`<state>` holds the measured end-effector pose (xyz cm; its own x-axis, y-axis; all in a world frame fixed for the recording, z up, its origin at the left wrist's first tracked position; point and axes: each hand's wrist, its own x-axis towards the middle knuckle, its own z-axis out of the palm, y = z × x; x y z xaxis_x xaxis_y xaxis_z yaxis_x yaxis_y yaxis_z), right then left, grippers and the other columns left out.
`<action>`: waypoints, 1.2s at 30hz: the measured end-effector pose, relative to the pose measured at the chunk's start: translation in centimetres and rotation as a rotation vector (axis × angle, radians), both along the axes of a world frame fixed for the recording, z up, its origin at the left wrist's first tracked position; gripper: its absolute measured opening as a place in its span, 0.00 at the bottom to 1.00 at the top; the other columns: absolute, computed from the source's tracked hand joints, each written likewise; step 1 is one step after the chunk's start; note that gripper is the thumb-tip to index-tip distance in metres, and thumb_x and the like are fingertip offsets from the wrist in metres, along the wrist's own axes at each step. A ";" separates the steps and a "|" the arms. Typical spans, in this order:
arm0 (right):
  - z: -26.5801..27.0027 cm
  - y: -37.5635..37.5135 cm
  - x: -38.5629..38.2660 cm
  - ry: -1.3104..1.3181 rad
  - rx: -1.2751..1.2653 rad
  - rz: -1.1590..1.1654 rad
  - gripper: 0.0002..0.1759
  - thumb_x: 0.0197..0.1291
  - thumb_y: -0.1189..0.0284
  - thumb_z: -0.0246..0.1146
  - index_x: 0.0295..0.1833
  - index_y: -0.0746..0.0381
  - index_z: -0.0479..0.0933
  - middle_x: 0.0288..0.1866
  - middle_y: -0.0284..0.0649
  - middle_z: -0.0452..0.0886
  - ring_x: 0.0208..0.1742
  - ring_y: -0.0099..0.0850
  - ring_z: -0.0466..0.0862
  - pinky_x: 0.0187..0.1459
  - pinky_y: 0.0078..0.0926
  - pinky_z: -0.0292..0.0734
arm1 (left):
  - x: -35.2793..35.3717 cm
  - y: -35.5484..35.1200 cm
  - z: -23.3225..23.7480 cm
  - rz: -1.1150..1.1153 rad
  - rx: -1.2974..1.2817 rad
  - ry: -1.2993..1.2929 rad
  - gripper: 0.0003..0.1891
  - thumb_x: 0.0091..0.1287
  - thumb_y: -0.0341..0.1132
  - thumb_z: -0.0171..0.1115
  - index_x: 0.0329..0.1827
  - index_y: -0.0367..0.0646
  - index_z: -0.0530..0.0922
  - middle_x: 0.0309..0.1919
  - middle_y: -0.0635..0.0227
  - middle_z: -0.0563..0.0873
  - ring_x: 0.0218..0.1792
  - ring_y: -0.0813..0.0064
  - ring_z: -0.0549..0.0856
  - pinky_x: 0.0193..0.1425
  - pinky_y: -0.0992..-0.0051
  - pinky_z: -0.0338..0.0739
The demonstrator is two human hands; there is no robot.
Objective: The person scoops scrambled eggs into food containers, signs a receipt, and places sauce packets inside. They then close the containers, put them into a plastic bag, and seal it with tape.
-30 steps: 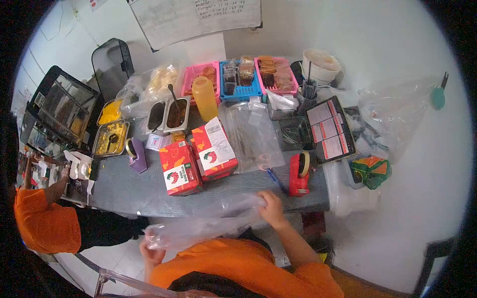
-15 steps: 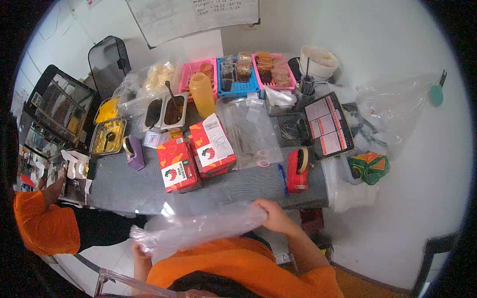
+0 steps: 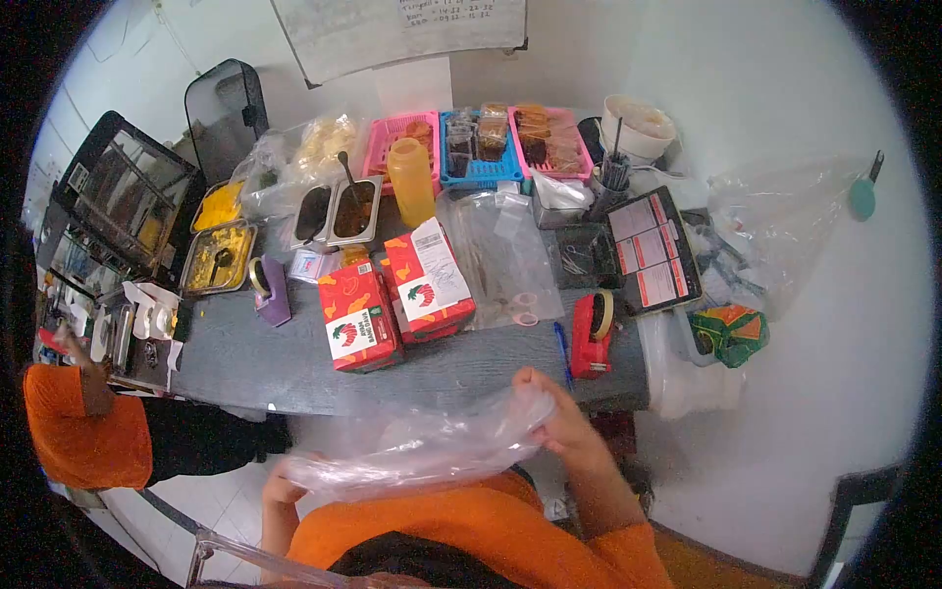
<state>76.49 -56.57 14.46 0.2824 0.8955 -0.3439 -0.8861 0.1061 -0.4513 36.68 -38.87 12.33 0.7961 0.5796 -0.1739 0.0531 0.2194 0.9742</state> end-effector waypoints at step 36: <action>-7.7 16.5 5.7 -1.364 -0.155 -0.176 0.19 0.58 0.66 0.60 0.54 0.63 0.72 0.50 0.44 0.75 0.51 0.34 0.76 0.53 0.30 0.68 | 9.6 9.6 -9.8 0.685 -0.044 0.015 0.32 0.67 0.46 0.53 0.69 0.43 0.54 0.62 0.60 0.66 0.62 0.72 0.66 0.65 0.69 0.60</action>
<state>82.23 -40.08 6.79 0.5765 0.7920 0.2009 0.2808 0.0389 -0.9590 46.28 -29.26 2.49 0.2497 0.9437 -0.2168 -0.0982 0.2474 0.9639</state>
